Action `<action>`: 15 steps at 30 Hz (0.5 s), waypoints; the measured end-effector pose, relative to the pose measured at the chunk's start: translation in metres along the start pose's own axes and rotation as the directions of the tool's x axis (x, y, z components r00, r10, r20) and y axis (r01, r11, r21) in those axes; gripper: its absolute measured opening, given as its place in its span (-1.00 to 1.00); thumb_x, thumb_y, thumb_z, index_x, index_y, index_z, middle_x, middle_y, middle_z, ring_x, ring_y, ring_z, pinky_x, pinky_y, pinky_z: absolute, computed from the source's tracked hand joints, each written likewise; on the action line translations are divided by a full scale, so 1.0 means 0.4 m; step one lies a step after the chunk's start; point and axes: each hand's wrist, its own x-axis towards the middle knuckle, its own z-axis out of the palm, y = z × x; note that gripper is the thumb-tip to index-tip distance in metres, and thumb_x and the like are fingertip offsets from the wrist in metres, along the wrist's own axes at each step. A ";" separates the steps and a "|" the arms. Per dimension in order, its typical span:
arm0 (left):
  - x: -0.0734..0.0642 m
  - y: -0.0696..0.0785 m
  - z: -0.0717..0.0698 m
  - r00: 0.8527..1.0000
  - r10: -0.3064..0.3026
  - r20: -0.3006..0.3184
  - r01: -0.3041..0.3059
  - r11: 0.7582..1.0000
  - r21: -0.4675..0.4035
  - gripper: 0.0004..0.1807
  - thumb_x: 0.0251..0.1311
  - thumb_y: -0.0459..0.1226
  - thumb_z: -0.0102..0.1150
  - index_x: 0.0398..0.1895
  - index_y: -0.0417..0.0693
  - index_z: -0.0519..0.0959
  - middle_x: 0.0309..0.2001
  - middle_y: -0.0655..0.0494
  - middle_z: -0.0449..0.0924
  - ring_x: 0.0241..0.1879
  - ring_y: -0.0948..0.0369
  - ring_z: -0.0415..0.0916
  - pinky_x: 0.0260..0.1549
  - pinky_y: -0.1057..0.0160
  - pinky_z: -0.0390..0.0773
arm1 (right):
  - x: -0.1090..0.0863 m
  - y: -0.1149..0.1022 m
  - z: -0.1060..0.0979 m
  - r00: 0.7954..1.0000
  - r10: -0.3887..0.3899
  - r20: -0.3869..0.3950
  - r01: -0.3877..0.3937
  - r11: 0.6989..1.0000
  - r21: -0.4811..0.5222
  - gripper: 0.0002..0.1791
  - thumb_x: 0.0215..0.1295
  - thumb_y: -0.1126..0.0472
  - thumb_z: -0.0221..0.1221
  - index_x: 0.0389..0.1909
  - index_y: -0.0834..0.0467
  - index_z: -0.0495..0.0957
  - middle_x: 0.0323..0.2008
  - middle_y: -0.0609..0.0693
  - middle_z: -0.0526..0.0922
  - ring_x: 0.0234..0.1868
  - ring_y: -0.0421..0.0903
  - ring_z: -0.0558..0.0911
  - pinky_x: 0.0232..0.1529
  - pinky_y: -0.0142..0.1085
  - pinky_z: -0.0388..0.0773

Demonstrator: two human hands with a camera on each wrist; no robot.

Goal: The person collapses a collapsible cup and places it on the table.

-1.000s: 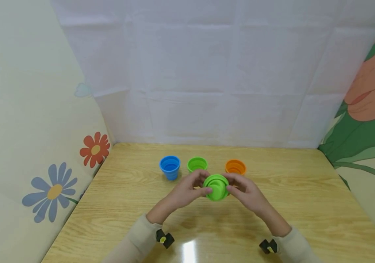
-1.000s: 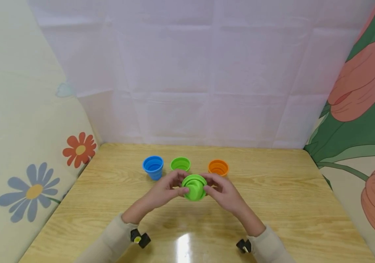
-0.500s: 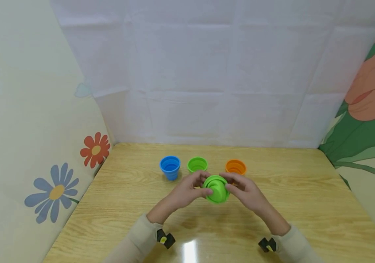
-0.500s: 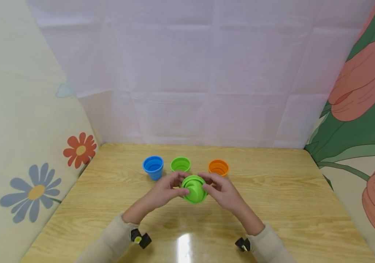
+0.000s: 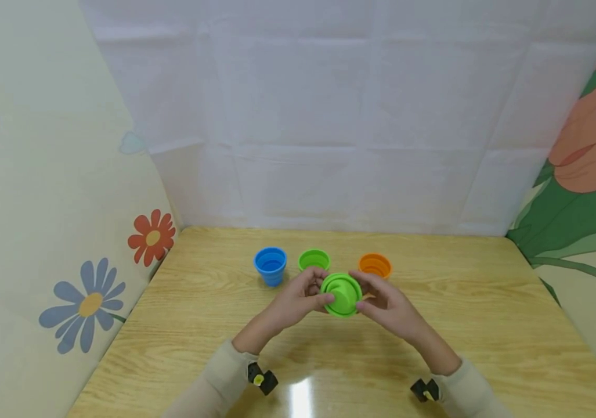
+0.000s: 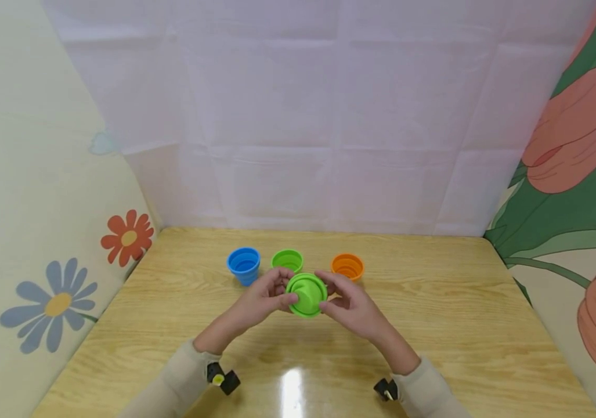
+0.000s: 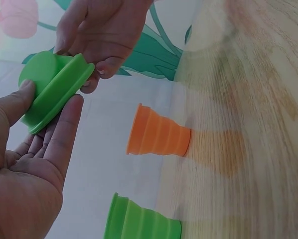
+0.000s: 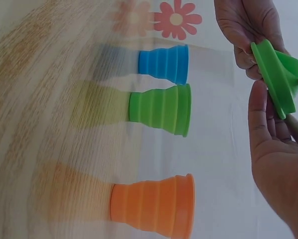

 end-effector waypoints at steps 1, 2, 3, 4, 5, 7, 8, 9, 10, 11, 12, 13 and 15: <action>0.000 0.000 0.001 1.000 0.001 0.001 -0.001 1.000 0.001 -0.54 0.40 -0.31 0.21 0.23 -0.36 0.32 -0.04 -0.12 0.55 -0.17 0.20 0.62 -0.11 0.00 0.73 | 0.000 0.002 -0.001 1.000 -0.013 0.005 0.013 1.000 0.002 -0.41 0.44 0.47 0.11 0.43 0.47 0.19 0.15 0.41 0.46 0.01 -0.21 0.57 -0.02 -0.29 0.70; 0.000 -0.001 0.001 1.000 0.002 0.003 -0.002 1.000 0.000 -0.53 0.40 -0.30 0.21 0.23 -0.36 0.32 -0.04 -0.12 0.55 -0.17 0.20 0.62 -0.12 0.02 0.74 | -0.001 0.004 -0.001 1.000 -0.021 0.009 0.021 1.000 0.004 -0.41 0.44 0.48 0.11 0.43 0.47 0.18 0.16 0.40 0.46 0.01 -0.21 0.57 -0.02 -0.29 0.70; 0.000 -0.002 0.001 1.000 0.004 0.004 -0.004 1.000 0.001 -0.53 0.40 -0.29 0.21 0.23 -0.36 0.32 -0.04 -0.12 0.54 -0.17 0.20 0.62 -0.13 0.06 0.74 | -0.001 0.005 -0.002 1.000 -0.028 0.013 0.028 1.000 0.006 -0.40 0.43 0.49 0.11 0.43 0.47 0.18 0.16 0.39 0.46 0.01 -0.22 0.57 -0.03 -0.29 0.70; 0.000 -0.003 0.002 1.000 0.004 0.006 -0.004 1.000 0.005 -0.52 0.41 -0.28 0.22 0.23 -0.36 0.31 -0.04 -0.11 0.54 -0.17 0.20 0.62 -0.14 0.09 0.74 | -0.002 0.007 -0.003 0.999 -0.033 0.016 0.033 0.999 0.008 -0.40 0.44 0.49 0.10 0.43 0.47 0.17 0.17 0.38 0.46 0.01 -0.22 0.57 -0.03 -0.29 0.70; 0.000 -0.005 0.001 1.000 0.005 0.011 -0.005 1.000 0.005 -0.51 0.41 -0.27 0.22 0.24 -0.35 0.31 -0.04 -0.12 0.54 -0.17 0.20 0.62 -0.13 0.09 0.74 | -0.002 0.007 -0.003 0.999 -0.036 0.019 0.036 0.999 0.009 -0.40 0.44 0.49 0.10 0.44 0.47 0.17 0.18 0.38 0.45 0.01 -0.22 0.57 -0.03 -0.29 0.70; 0.001 -0.008 0.000 1.000 0.003 0.024 -0.003 1.000 0.011 -0.49 0.41 -0.26 0.22 0.26 -0.35 0.31 -0.03 -0.12 0.54 -0.16 0.19 0.62 -0.12 0.06 0.74 | -0.004 0.008 -0.004 0.999 -0.033 0.019 0.033 0.999 0.009 -0.40 0.44 0.49 0.09 0.44 0.46 0.17 0.18 0.38 0.44 0.01 -0.22 0.57 -0.03 -0.29 0.71; 0.001 -0.009 0.000 1.000 -0.001 0.031 0.001 1.000 0.012 -0.49 0.41 -0.26 0.22 0.28 -0.33 0.31 -0.03 -0.12 0.55 -0.16 0.19 0.62 -0.11 0.02 0.73 | -0.004 0.008 -0.004 0.999 -0.029 0.017 0.029 1.000 0.007 -0.41 0.44 0.49 0.09 0.44 0.46 0.18 0.18 0.39 0.44 0.01 -0.23 0.57 -0.04 -0.29 0.71; 0.001 -0.010 0.000 0.999 -0.005 0.037 0.004 1.000 0.015 -0.49 0.41 -0.26 0.21 0.30 -0.32 0.32 -0.02 -0.13 0.56 -0.16 0.19 0.62 -0.09 -0.02 0.73 | -0.005 0.008 -0.003 1.000 -0.025 0.015 0.025 1.000 0.002 -0.41 0.44 0.49 0.09 0.44 0.46 0.18 0.17 0.40 0.44 0.01 -0.23 0.57 -0.04 -0.30 0.71; 0.001 -0.010 -0.001 0.999 -0.009 0.043 0.008 1.000 0.019 -0.49 0.41 -0.26 0.21 0.31 -0.30 0.33 -0.02 -0.13 0.56 -0.15 0.18 0.63 -0.08 -0.06 0.72 | -0.005 0.007 -0.003 1.000 -0.021 0.012 0.022 1.000 -0.005 -0.41 0.44 0.49 0.09 0.43 0.46 0.19 0.17 0.40 0.43 0.01 -0.23 0.57 -0.03 -0.31 0.70; 0.001 -0.010 -0.001 0.999 -0.012 0.048 0.011 1.000 0.021 -0.49 0.41 -0.27 0.21 0.32 -0.29 0.33 -0.02 -0.14 0.57 -0.15 0.17 0.63 -0.06 -0.11 0.70 | -0.006 0.006 -0.003 1.000 -0.018 0.008 0.019 1.000 -0.019 -0.42 0.44 0.49 0.10 0.43 0.46 0.20 0.16 0.41 0.43 0.01 -0.23 0.56 -0.02 -0.32 0.70; 0.002 -0.010 -0.001 0.999 -0.014 0.050 0.013 1.000 0.026 -0.49 0.42 -0.27 0.21 0.33 -0.27 0.34 -0.02 -0.14 0.57 -0.15 0.17 0.64 -0.06 -0.11 0.70 | -0.006 0.005 -0.003 1.000 -0.013 0.001 0.013 0.999 -0.034 -0.43 0.44 0.49 0.10 0.42 0.45 0.22 0.16 0.40 0.44 0.01 -0.23 0.56 -0.01 -0.33 0.69; 0.002 -0.010 0.000 0.998 -0.018 0.052 0.017 0.999 0.028 -0.50 0.41 -0.28 0.21 0.33 -0.27 0.35 -0.02 -0.14 0.58 -0.15 0.17 0.64 -0.05 -0.13 0.69 | -0.005 0.004 -0.002 1.000 -0.009 -0.007 0.008 0.999 -0.050 -0.44 0.44 0.49 0.10 0.41 0.45 0.23 0.17 0.40 0.44 0.01 -0.23 0.56 0.00 -0.34 0.68; 0.003 -0.008 0.004 0.998 -0.023 0.062 0.021 0.999 0.033 -0.51 0.41 -0.30 0.21 0.32 -0.27 0.35 -0.03 -0.14 0.58 -0.14 0.16 0.64 -0.04 -0.16 0.68 | -0.004 0.002 -0.001 1.000 0.000 -0.023 -0.002 0.996 -0.084 -0.46 0.44 0.49 0.10 0.40 0.43 0.26 0.17 0.37 0.46 0.01 -0.23 0.55 0.01 -0.36 0.66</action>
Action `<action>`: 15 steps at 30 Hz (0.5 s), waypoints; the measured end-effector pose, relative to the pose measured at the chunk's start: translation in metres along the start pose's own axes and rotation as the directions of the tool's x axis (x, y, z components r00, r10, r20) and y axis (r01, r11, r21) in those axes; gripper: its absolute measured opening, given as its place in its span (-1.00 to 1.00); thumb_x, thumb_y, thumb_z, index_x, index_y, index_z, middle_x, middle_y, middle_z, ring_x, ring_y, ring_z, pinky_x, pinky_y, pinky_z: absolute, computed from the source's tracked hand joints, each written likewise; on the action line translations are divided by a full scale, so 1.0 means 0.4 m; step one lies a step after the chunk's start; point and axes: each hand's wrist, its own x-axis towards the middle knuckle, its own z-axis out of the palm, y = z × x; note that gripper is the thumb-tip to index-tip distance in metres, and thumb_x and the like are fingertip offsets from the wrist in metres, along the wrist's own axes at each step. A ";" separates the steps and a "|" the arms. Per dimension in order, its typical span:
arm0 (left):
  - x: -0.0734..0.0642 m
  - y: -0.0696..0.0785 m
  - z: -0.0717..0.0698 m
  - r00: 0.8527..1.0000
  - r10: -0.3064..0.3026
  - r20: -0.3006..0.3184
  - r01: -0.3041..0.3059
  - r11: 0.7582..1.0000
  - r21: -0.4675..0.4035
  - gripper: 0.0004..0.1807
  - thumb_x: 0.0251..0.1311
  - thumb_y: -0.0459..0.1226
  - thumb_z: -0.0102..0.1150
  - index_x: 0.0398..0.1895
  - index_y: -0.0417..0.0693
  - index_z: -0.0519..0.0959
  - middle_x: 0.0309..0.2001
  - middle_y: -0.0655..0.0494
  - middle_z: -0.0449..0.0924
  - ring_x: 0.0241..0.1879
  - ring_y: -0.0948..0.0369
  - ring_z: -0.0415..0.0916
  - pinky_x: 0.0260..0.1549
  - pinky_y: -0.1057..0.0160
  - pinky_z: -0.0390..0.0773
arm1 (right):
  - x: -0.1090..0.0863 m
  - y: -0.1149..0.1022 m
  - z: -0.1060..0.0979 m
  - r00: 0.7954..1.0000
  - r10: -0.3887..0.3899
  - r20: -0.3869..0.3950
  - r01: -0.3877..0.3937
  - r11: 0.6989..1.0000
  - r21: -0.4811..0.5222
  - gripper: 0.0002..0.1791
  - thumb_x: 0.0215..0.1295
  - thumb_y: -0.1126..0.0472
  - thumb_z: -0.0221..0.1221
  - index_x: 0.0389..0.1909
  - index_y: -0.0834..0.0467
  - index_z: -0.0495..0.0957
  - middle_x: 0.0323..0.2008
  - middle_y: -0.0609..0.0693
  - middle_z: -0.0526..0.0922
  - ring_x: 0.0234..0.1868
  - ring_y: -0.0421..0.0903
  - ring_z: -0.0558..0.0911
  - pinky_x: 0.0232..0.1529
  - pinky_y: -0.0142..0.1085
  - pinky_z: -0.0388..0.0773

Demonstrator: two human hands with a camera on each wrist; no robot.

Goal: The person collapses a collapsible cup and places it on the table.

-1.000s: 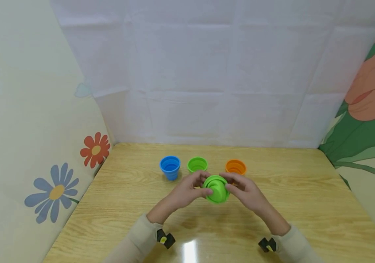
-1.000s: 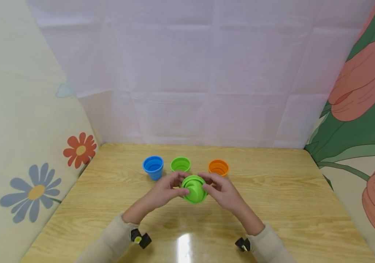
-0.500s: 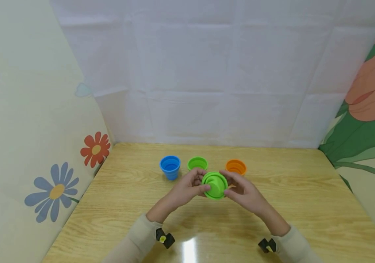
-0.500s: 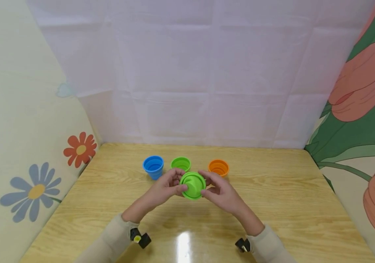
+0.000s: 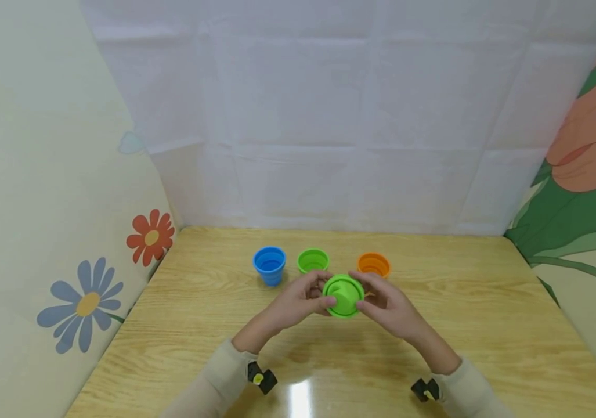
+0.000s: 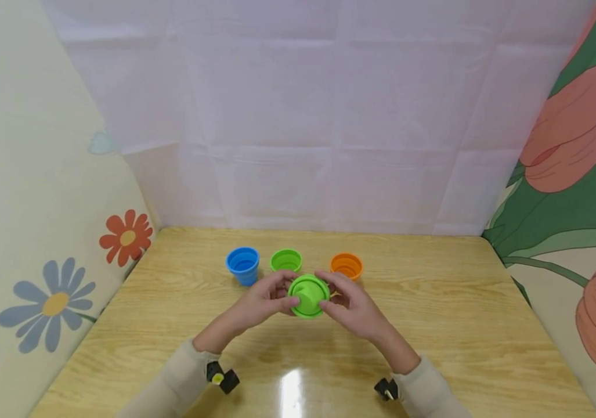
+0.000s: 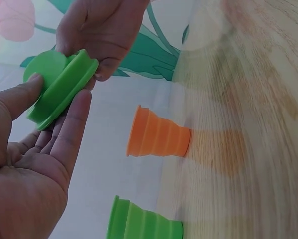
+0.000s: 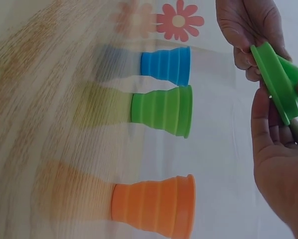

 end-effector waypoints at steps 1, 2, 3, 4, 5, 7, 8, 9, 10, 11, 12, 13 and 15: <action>0.000 0.002 0.002 1.000 -0.001 0.003 0.001 1.000 0.004 -0.51 0.40 -0.31 0.21 0.31 -0.27 0.35 -0.03 -0.13 0.58 -0.14 0.16 0.64 -0.05 -0.15 0.69 | 0.001 -0.001 0.001 1.000 0.003 -0.007 -0.003 1.000 -0.014 -0.47 0.44 0.49 0.09 0.39 0.43 0.28 0.18 0.36 0.46 0.01 -0.23 0.56 0.01 -0.36 0.66; 0.000 0.004 0.005 1.000 -0.002 0.007 0.002 1.000 0.007 -0.51 0.40 -0.31 0.22 0.30 -0.28 0.34 -0.03 -0.14 0.59 -0.14 0.16 0.64 -0.05 -0.12 0.70 | 0.002 -0.002 0.001 1.000 0.008 -0.015 -0.008 1.000 -0.024 -0.48 0.43 0.49 0.09 0.38 0.43 0.29 0.18 0.35 0.47 0.01 -0.23 0.56 0.01 -0.36 0.66; 0.000 0.005 0.007 1.000 -0.002 0.011 0.002 1.000 0.010 -0.51 0.40 -0.31 0.22 0.29 -0.29 0.34 -0.03 -0.14 0.59 -0.13 0.16 0.64 -0.07 -0.08 0.71 | 0.002 -0.003 0.002 1.000 0.010 -0.021 -0.011 0.999 -0.031 -0.48 0.43 0.50 0.09 0.38 0.43 0.30 0.19 0.35 0.47 0.01 -0.23 0.56 -0.01 -0.36 0.67; -0.001 0.007 0.009 1.000 -0.003 0.014 0.003 1.000 0.011 -0.51 0.39 -0.31 0.23 0.29 -0.29 0.33 -0.03 -0.14 0.59 -0.13 0.15 0.63 -0.07 -0.07 0.71 | 0.003 -0.004 0.003 1.000 0.011 -0.026 -0.012 0.999 -0.035 -0.49 0.43 0.50 0.09 0.37 0.44 0.30 0.19 0.35 0.47 0.00 -0.23 0.56 -0.02 -0.35 0.68; -0.002 0.009 0.010 1.000 -0.003 0.015 0.002 1.000 0.015 -0.50 0.39 -0.31 0.23 0.29 -0.29 0.33 -0.02 -0.14 0.59 -0.12 0.15 0.63 -0.08 -0.03 0.72 | 0.004 -0.005 0.003 0.999 0.013 -0.029 -0.014 0.999 -0.036 -0.50 0.43 0.50 0.09 0.36 0.43 0.31 0.19 0.35 0.48 0.00 -0.23 0.56 -0.03 -0.34 0.68; -0.004 0.012 0.012 1.000 -0.004 0.009 0.004 1.000 0.022 -0.50 0.39 -0.29 0.24 0.29 -0.27 0.34 -0.01 -0.13 0.59 -0.10 0.14 0.63 -0.10 0.02 0.73 | 0.005 -0.007 0.004 0.999 0.018 -0.033 -0.019 0.999 -0.035 -0.50 0.43 0.50 0.09 0.36 0.43 0.32 0.18 0.35 0.49 0.00 -0.22 0.57 -0.04 -0.33 0.69; -0.004 0.012 0.013 1.000 -0.003 0.007 0.003 1.000 0.024 -0.51 0.39 -0.28 0.24 0.29 -0.26 0.35 0.00 -0.13 0.59 -0.09 0.13 0.63 -0.11 0.04 0.73 | 0.005 -0.007 0.004 0.999 0.022 -0.034 -0.023 0.999 -0.034 -0.51 0.43 0.49 0.09 0.35 0.41 0.33 0.18 0.33 0.49 0.00 -0.21 0.57 -0.05 -0.33 0.69; -0.004 0.013 0.013 1.000 -0.004 0.004 0.004 1.000 0.026 -0.51 0.40 -0.27 0.23 0.29 -0.24 0.36 0.01 -0.13 0.59 -0.09 0.12 0.63 -0.10 0.04 0.73 | 0.005 -0.008 0.004 0.999 0.025 -0.034 -0.026 0.999 -0.033 -0.51 0.43 0.49 0.10 0.36 0.40 0.34 0.18 0.33 0.49 -0.01 -0.21 0.57 -0.05 -0.32 0.69; -0.005 0.014 0.013 1.000 -0.004 0.002 0.004 1.000 0.029 -0.52 0.41 -0.25 0.22 0.29 -0.24 0.36 0.01 -0.13 0.58 -0.08 0.12 0.63 -0.10 0.03 0.73 | 0.005 -0.008 0.004 0.999 0.030 -0.034 -0.031 0.999 -0.031 -0.51 0.44 0.48 0.10 0.36 0.39 0.34 0.18 0.32 0.50 -0.01 -0.20 0.57 -0.05 -0.32 0.70; -0.005 0.016 0.014 1.000 -0.006 -0.001 0.006 1.000 0.029 -0.53 0.43 -0.23 0.20 0.29 -0.22 0.37 0.02 -0.12 0.58 -0.08 0.12 0.63 -0.08 -0.01 0.72 | 0.005 -0.008 0.004 0.999 0.033 -0.033 -0.034 0.999 -0.030 -0.51 0.44 0.47 0.10 0.36 0.38 0.35 0.18 0.31 0.50 -0.01 -0.19 0.57 -0.05 -0.32 0.69; -0.005 0.015 0.014 1.000 -0.006 -0.002 0.006 1.000 0.029 -0.54 0.45 -0.22 0.18 0.29 -0.22 0.38 0.02 -0.12 0.57 -0.08 0.12 0.63 -0.07 -0.03 0.72 | 0.005 -0.008 0.004 0.999 0.034 -0.032 -0.035 0.999 -0.030 -0.51 0.44 0.47 0.10 0.36 0.37 0.35 0.18 0.31 0.50 -0.01 -0.18 0.57 -0.05 -0.32 0.69; -0.005 0.016 0.014 1.000 -0.005 -0.002 0.005 1.000 0.030 -0.55 0.47 -0.20 0.15 0.29 -0.22 0.38 0.02 -0.12 0.57 -0.08 0.12 0.63 -0.07 -0.04 0.72 | 0.005 -0.008 0.004 0.999 0.035 -0.033 -0.036 0.999 -0.032 -0.51 0.44 0.47 0.10 0.36 0.36 0.36 0.19 0.30 0.50 -0.01 -0.18 0.57 -0.04 -0.32 0.69; -0.004 0.015 0.013 1.000 -0.007 -0.007 0.008 0.999 0.037 -0.57 0.50 -0.17 0.10 0.28 -0.22 0.40 0.00 -0.12 0.57 -0.10 0.13 0.63 -0.06 -0.10 0.70 | 0.004 -0.007 0.004 0.999 0.033 -0.031 -0.034 0.999 -0.024 -0.51 0.44 0.47 0.10 0.36 0.37 0.35 0.19 0.32 0.50 -0.01 -0.18 0.57 -0.04 -0.31 0.70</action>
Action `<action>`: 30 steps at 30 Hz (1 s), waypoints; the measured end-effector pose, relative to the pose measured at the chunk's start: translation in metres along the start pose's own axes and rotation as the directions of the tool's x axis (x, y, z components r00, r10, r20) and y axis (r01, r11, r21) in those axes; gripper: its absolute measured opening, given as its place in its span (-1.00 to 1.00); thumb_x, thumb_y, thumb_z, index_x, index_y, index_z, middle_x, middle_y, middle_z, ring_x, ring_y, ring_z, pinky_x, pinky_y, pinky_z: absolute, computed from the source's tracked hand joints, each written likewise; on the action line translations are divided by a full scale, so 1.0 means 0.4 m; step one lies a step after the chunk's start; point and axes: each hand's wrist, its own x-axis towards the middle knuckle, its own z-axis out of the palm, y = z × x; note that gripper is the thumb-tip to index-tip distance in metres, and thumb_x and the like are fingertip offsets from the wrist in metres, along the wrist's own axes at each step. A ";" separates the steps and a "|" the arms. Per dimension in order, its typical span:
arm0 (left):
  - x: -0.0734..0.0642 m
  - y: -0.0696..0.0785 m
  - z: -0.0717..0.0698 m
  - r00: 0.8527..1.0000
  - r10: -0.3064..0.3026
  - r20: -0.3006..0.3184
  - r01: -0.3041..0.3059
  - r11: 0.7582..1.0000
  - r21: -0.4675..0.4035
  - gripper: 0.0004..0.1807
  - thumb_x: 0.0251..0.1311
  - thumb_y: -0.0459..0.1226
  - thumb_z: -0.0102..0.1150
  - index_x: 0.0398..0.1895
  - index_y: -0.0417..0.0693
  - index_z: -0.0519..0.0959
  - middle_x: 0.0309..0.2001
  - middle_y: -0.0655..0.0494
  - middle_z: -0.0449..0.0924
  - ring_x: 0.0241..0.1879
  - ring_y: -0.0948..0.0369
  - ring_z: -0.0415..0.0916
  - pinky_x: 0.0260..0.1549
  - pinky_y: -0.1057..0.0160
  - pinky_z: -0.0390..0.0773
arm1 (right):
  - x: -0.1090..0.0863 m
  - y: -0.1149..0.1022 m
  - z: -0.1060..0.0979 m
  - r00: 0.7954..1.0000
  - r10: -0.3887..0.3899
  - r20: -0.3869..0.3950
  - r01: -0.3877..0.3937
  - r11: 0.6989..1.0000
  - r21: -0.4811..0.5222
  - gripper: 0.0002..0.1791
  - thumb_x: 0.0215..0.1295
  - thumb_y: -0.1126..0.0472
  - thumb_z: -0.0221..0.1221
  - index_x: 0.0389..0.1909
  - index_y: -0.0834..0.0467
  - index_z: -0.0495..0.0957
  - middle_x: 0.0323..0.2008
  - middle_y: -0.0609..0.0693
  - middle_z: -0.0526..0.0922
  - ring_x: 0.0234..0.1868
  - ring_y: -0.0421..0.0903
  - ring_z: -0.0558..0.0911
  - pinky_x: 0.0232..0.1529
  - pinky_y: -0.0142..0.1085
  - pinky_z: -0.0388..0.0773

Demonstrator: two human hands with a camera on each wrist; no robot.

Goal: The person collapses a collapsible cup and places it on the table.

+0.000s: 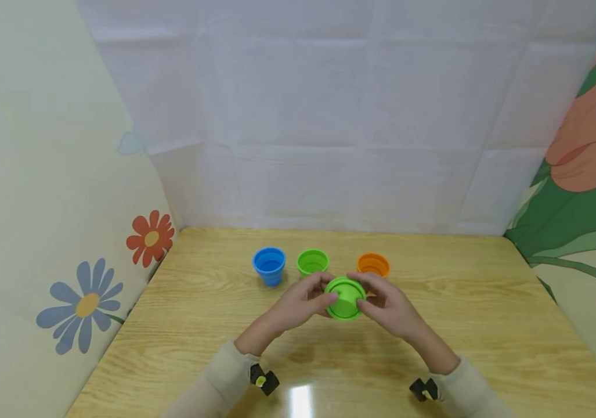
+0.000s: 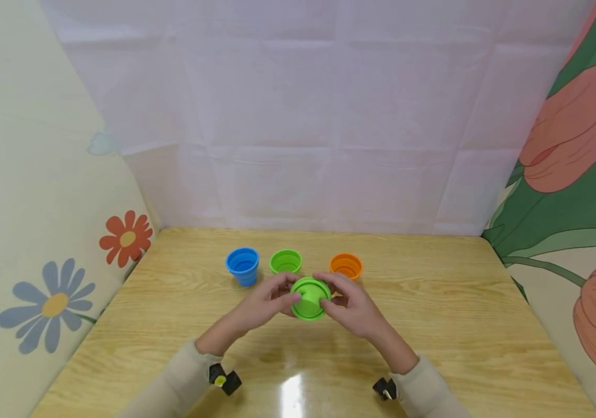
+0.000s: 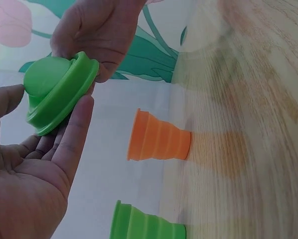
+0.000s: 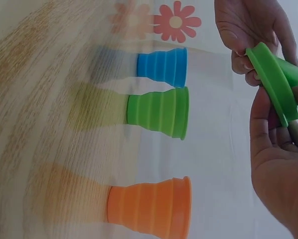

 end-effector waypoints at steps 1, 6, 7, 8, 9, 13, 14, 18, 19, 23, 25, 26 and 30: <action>0.000 0.000 0.000 1.000 0.003 -0.001 -0.003 1.000 0.004 -0.58 0.51 -0.16 0.07 0.27 -0.23 0.41 -0.01 -0.12 0.57 -0.11 0.13 0.63 -0.06 -0.12 0.70 | 0.000 0.001 0.000 1.000 -0.001 0.003 0.001 1.000 0.005 -0.51 0.44 0.47 0.10 0.36 0.38 0.35 0.19 0.32 0.50 -0.01 -0.18 0.57 -0.04 -0.31 0.70; 0.002 -0.006 -0.007 1.000 0.007 -0.006 -0.007 0.999 0.042 -0.65 0.52 -0.19 0.06 0.18 -0.24 0.46 -0.09 -0.10 0.59 -0.19 0.20 0.64 -0.12 -0.14 0.71 | -0.003 0.006 0.003 0.999 0.013 0.031 -0.015 0.999 0.047 -0.50 0.47 0.45 0.07 0.38 0.42 0.31 0.23 0.37 0.45 0.04 -0.23 0.57 -0.01 -0.28 0.70; 0.001 -0.007 -0.009 1.000 0.010 -0.003 -0.010 0.999 0.044 -0.66 0.52 -0.20 0.06 0.17 -0.25 0.47 -0.10 -0.10 0.59 -0.20 0.21 0.64 -0.13 -0.14 0.71 | -0.004 0.007 0.004 0.999 0.021 0.034 -0.023 0.998 0.050 -0.51 0.48 0.44 0.07 0.39 0.41 0.31 0.23 0.37 0.45 0.04 -0.23 0.58 -0.01 -0.28 0.70; 0.001 -0.008 -0.010 1.000 0.006 -0.002 -0.006 0.999 0.048 -0.68 0.51 -0.20 0.07 0.16 -0.24 0.47 -0.11 -0.09 0.60 -0.21 0.22 0.64 -0.14 -0.14 0.71 | -0.004 0.007 0.004 0.999 0.031 0.036 -0.033 0.998 0.050 -0.51 0.49 0.43 0.06 0.39 0.41 0.31 0.23 0.37 0.45 0.04 -0.23 0.58 -0.01 -0.27 0.70; 0.001 -0.008 -0.011 1.000 0.005 0.001 -0.005 0.999 0.050 -0.68 0.51 -0.21 0.07 0.15 -0.24 0.48 -0.12 -0.09 0.60 -0.22 0.22 0.65 -0.14 -0.13 0.72 | -0.004 0.008 0.005 0.999 0.043 0.034 -0.044 0.998 0.049 -0.52 0.50 0.42 0.06 0.39 0.39 0.32 0.22 0.36 0.46 0.04 -0.22 0.58 -0.01 -0.27 0.70; 0.002 -0.010 -0.013 1.000 0.007 0.002 -0.007 0.999 0.048 -0.67 0.51 -0.23 0.07 0.17 -0.27 0.46 -0.09 -0.12 0.59 -0.21 0.20 0.66 -0.15 -0.12 0.73 | -0.002 0.008 0.008 0.996 0.092 0.004 -0.092 0.996 0.012 -0.54 0.49 0.37 0.10 0.36 0.36 0.36 0.14 0.29 0.56 -0.02 -0.18 0.59 -0.06 -0.29 0.69; 0.002 -0.010 -0.012 1.000 0.008 -0.003 -0.008 0.999 0.047 -0.66 0.51 -0.24 0.08 0.18 -0.28 0.46 -0.07 -0.12 0.59 -0.20 0.19 0.66 -0.15 -0.10 0.73 | -0.002 0.007 0.009 0.994 0.105 -0.007 -0.105 0.995 0.002 -0.54 0.49 0.36 0.11 0.35 0.35 0.38 0.12 0.28 0.58 -0.03 -0.16 0.59 -0.07 -0.30 0.69; 0.004 -0.010 -0.006 0.999 0.019 -0.039 -0.017 0.998 0.057 -0.66 0.49 -0.26 0.09 0.19 -0.29 0.45 0.00 -0.16 0.57 -0.17 0.14 0.67 -0.19 -0.02 0.75 | 0.002 0.003 0.013 0.989 0.142 -0.048 -0.143 0.990 -0.021 -0.56 0.47 0.34 0.15 0.31 0.34 0.43 0.05 0.24 0.62 -0.06 -0.12 0.59 -0.08 -0.33 0.67; 0.004 -0.010 -0.004 0.998 0.022 -0.051 -0.018 0.997 0.070 -0.67 0.49 -0.26 0.10 0.18 -0.27 0.46 -0.01 -0.15 0.57 -0.17 0.14 0.66 -0.20 -0.01 0.75 | 0.003 0.002 0.015 0.987 0.152 -0.059 -0.154 0.988 -0.025 -0.57 0.46 0.33 0.16 0.30 0.32 0.44 0.05 0.23 0.62 -0.06 -0.12 0.60 -0.08 -0.33 0.67; 0.007 -0.011 0.001 0.995 0.037 -0.096 -0.023 0.990 0.141 -0.70 0.46 -0.26 0.15 0.13 -0.22 0.51 -0.06 -0.09 0.60 -0.21 0.16 0.61 -0.23 -0.03 0.75 | 0.006 0.001 0.019 0.981 0.170 -0.099 -0.174 0.984 -0.040 -0.61 0.44 0.33 0.19 0.25 0.29 0.49 0.02 0.21 0.64 -0.09 -0.13 0.61 -0.10 -0.34 0.66; 0.009 -0.013 0.002 0.993 0.046 -0.109 -0.027 0.986 0.167 -0.72 0.44 -0.26 0.17 0.11 -0.21 0.53 -0.10 -0.07 0.61 -0.24 0.18 0.59 -0.25 -0.04 0.75 | 0.008 0.004 0.022 0.980 0.166 -0.114 -0.172 0.984 -0.049 -0.62 0.43 0.34 0.20 0.22 0.29 0.50 0.01 0.21 0.65 -0.11 -0.15 0.62 -0.11 -0.34 0.66; 0.010 -0.015 0.002 0.992 0.052 -0.113 -0.031 0.984 0.174 -0.73 0.43 -0.27 0.19 0.10 -0.21 0.53 -0.11 -0.06 0.61 -0.26 0.18 0.60 -0.27 -0.02 0.76 | 0.009 0.006 0.024 0.980 0.158 -0.120 -0.165 0.985 -0.052 -0.63 0.42 0.35 0.20 0.21 0.30 0.51 0.00 0.22 0.65 -0.11 -0.16 0.62 -0.11 -0.34 0.66; 0.013 -0.017 0.005 0.990 0.078 -0.119 -0.054 0.980 0.192 -0.75 0.39 -0.34 0.22 0.06 -0.23 0.54 -0.15 -0.06 0.60 -0.31 0.20 0.61 -0.36 0.12 0.76 | 0.013 0.011 0.030 0.982 0.128 -0.141 -0.137 0.989 -0.061 -0.65 0.38 0.44 0.20 0.16 0.35 0.53 -0.02 0.26 0.67 -0.12 -0.25 0.61 -0.11 -0.36 0.66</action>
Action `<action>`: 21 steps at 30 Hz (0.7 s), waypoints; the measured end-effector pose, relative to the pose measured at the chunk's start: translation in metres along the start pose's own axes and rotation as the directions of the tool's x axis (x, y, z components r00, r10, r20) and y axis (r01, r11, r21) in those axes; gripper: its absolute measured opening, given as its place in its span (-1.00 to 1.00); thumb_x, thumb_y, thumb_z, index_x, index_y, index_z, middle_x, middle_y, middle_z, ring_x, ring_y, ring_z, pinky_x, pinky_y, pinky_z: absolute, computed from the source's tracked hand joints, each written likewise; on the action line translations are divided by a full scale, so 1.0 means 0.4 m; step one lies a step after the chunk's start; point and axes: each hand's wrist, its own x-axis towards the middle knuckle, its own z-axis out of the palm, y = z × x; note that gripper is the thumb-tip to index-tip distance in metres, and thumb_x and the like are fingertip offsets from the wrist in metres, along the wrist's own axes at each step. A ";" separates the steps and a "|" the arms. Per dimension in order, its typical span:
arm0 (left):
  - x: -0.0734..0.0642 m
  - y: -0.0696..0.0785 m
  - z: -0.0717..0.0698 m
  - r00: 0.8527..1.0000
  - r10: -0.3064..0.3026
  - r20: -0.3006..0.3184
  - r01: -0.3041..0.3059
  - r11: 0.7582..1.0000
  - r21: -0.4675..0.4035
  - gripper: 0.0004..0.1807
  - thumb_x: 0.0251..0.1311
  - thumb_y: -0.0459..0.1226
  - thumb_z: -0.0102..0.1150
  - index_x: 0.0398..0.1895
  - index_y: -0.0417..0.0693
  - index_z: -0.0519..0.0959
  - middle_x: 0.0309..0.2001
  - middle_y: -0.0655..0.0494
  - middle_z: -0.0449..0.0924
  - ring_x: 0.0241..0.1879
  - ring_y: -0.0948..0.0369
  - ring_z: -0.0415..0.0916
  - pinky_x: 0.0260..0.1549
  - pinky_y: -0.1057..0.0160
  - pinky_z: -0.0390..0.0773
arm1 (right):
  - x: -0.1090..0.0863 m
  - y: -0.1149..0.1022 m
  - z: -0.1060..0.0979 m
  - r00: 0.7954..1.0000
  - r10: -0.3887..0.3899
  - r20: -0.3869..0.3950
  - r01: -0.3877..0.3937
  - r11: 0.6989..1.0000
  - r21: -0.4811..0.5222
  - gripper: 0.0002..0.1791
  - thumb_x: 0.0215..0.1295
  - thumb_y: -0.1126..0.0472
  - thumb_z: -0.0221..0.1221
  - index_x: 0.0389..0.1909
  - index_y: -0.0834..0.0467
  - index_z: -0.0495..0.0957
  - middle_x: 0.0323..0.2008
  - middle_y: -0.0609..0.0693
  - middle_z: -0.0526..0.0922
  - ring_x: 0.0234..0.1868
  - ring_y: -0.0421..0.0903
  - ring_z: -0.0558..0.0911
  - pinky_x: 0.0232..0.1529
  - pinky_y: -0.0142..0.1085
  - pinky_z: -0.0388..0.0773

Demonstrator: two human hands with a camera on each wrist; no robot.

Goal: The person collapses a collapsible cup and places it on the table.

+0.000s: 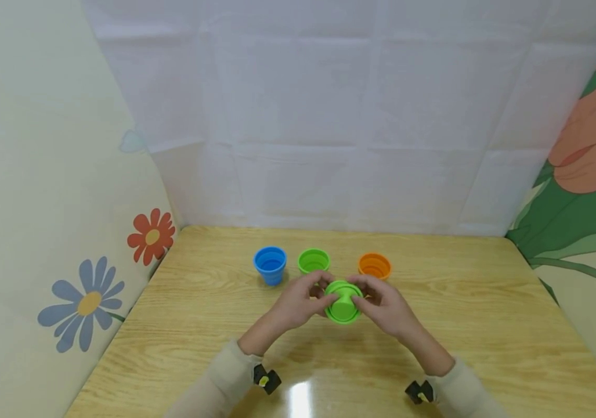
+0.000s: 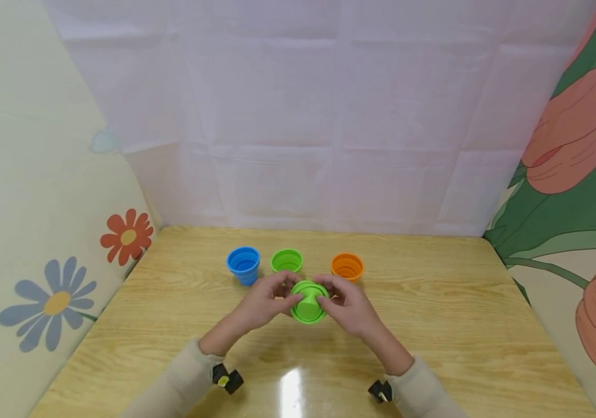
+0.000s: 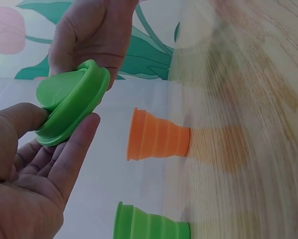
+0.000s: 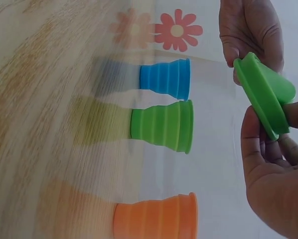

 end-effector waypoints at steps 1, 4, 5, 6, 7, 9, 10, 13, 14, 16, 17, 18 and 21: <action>0.000 0.001 0.001 1.000 0.008 -0.002 -0.008 1.000 0.003 -0.76 0.38 -0.35 0.22 0.05 -0.23 0.53 -0.16 -0.07 0.59 -0.32 0.21 0.61 -0.38 0.14 0.76 | 0.000 0.001 0.001 1.000 -0.003 -0.006 0.003 1.000 -0.001 -0.65 0.37 0.46 0.19 0.15 0.36 0.53 -0.03 0.26 0.67 -0.11 -0.27 0.61 -0.11 -0.37 0.65; 0.001 0.002 0.005 1.000 0.028 -0.012 -0.028 1.000 0.013 -0.77 0.35 -0.40 0.22 0.03 -0.25 0.53 -0.20 -0.08 0.58 -0.35 0.24 0.60 -0.43 0.19 0.75 | 0.001 0.003 0.004 1.000 -0.001 -0.019 0.001 1.000 -0.005 -0.65 0.35 0.51 0.17 0.14 0.38 0.53 -0.04 0.27 0.67 -0.10 -0.27 0.61 -0.11 -0.39 0.64; 0.001 0.002 0.006 0.999 0.033 -0.017 -0.033 0.999 0.018 -0.77 0.34 -0.41 0.22 0.02 -0.26 0.53 -0.20 -0.08 0.58 -0.36 0.25 0.60 -0.44 0.19 0.75 | 0.002 0.003 0.005 1.000 0.006 -0.021 -0.006 1.000 -0.007 -0.65 0.35 0.51 0.16 0.14 0.38 0.53 -0.04 0.27 0.67 -0.09 -0.25 0.61 -0.10 -0.39 0.64; 0.001 0.003 0.007 0.999 0.036 -0.020 -0.036 0.999 0.022 -0.78 0.34 -0.42 0.21 0.02 -0.25 0.53 -0.21 -0.08 0.58 -0.37 0.26 0.60 -0.45 0.21 0.74 | 0.002 0.002 0.006 1.000 0.014 -0.024 -0.014 1.000 -0.011 -0.65 0.35 0.51 0.15 0.14 0.38 0.53 -0.04 0.26 0.67 -0.08 -0.23 0.61 -0.10 -0.40 0.64; 0.001 0.003 0.008 0.999 0.038 -0.023 -0.037 0.999 0.024 -0.78 0.34 -0.43 0.20 0.02 -0.26 0.53 -0.21 -0.08 0.58 -0.37 0.26 0.60 -0.46 0.22 0.74 | 0.002 0.001 0.006 0.999 0.024 -0.027 -0.024 1.000 -0.016 -0.65 0.36 0.50 0.15 0.15 0.37 0.53 -0.04 0.25 0.67 -0.08 -0.22 0.61 -0.10 -0.40 0.64; 0.001 0.003 0.008 0.999 0.033 -0.031 -0.033 0.999 0.016 -0.77 0.33 -0.43 0.19 0.02 -0.26 0.54 -0.21 -0.09 0.59 -0.37 0.25 0.60 -0.47 0.24 0.74 | 0.003 -0.001 0.006 0.999 0.045 -0.030 -0.046 0.999 -0.013 -0.65 0.37 0.48 0.14 0.15 0.36 0.53 -0.03 0.24 0.67 -0.06 -0.20 0.62 -0.07 -0.39 0.64; 0.001 0.003 0.008 0.999 0.026 -0.033 -0.026 1.000 0.008 -0.77 0.34 -0.43 0.18 0.03 -0.26 0.54 -0.20 -0.09 0.59 -0.36 0.24 0.60 -0.46 0.24 0.74 | 0.003 -0.002 0.005 0.998 0.055 -0.031 -0.055 0.998 -0.012 -0.65 0.37 0.47 0.14 0.16 0.35 0.53 -0.02 0.23 0.67 -0.05 -0.19 0.62 -0.06 -0.38 0.64; 0.000 0.001 0.006 0.999 0.001 -0.041 -0.002 1.000 -0.019 -0.75 0.37 -0.40 0.16 0.07 -0.24 0.55 -0.18 -0.09 0.60 -0.33 0.21 0.62 -0.43 0.24 0.74 | 0.002 -0.004 0.001 0.996 0.082 -0.027 -0.082 0.997 0.001 -0.64 0.40 0.41 0.15 0.19 0.32 0.53 0.03 0.22 0.66 0.00 -0.17 0.62 0.00 -0.37 0.63; 0.000 0.000 0.005 0.999 -0.007 -0.042 0.005 1.000 -0.030 -0.75 0.38 -0.39 0.16 0.09 -0.23 0.55 -0.17 -0.10 0.60 -0.31 0.20 0.63 -0.42 0.23 0.75 | 0.002 -0.004 -0.001 0.996 0.091 -0.020 -0.091 0.996 0.012 -0.64 0.42 0.39 0.15 0.20 0.30 0.53 0.05 0.21 0.66 0.02 -0.17 0.62 0.01 -0.36 0.63; -0.001 -0.002 0.003 0.999 -0.018 -0.041 0.016 0.999 -0.048 -0.73 0.41 -0.37 0.14 0.12 -0.23 0.54 -0.14 -0.11 0.61 -0.28 0.17 0.64 -0.38 0.23 0.75 | 0.001 -0.005 -0.005 0.994 0.111 0.000 -0.111 0.993 0.031 -0.63 0.46 0.35 0.14 0.24 0.28 0.51 0.08 0.21 0.65 -0.02 -0.15 0.63 -0.04 -0.35 0.65; -0.002 -0.003 0.002 0.999 -0.021 -0.040 0.019 0.998 -0.057 -0.72 0.42 -0.37 0.14 0.14 -0.23 0.54 -0.12 -0.12 0.61 -0.26 0.15 0.65 -0.37 0.22 0.75 | 0.001 -0.005 -0.008 0.993 0.121 0.012 -0.121 0.992 0.047 -0.62 0.48 0.32 0.13 0.26 0.28 0.50 0.09 0.22 0.64 -0.04 -0.14 0.63 -0.07 -0.34 0.67; -0.002 -0.005 0.001 0.999 -0.024 -0.037 0.021 0.998 -0.067 -0.72 0.43 -0.36 0.12 0.15 -0.24 0.53 -0.10 -0.13 0.61 -0.24 0.13 0.66 -0.35 0.22 0.76 | 0.001 -0.005 -0.010 0.991 0.133 0.024 -0.134 0.989 0.068 -0.62 0.50 0.30 0.12 0.28 0.28 0.48 0.10 0.23 0.63 -0.06 -0.13 0.64 -0.10 -0.32 0.68; -0.003 -0.009 -0.001 0.999 -0.032 -0.028 0.029 0.995 -0.099 -0.70 0.46 -0.35 0.10 0.18 -0.27 0.50 -0.06 -0.17 0.59 -0.18 0.07 0.69 -0.31 0.20 0.76 | 0.002 -0.005 -0.016 0.985 0.163 0.063 -0.170 0.978 0.124 -0.59 0.53 0.25 0.10 0.31 0.28 0.44 0.12 0.28 0.59 -0.13 -0.11 0.64 -0.18 -0.28 0.70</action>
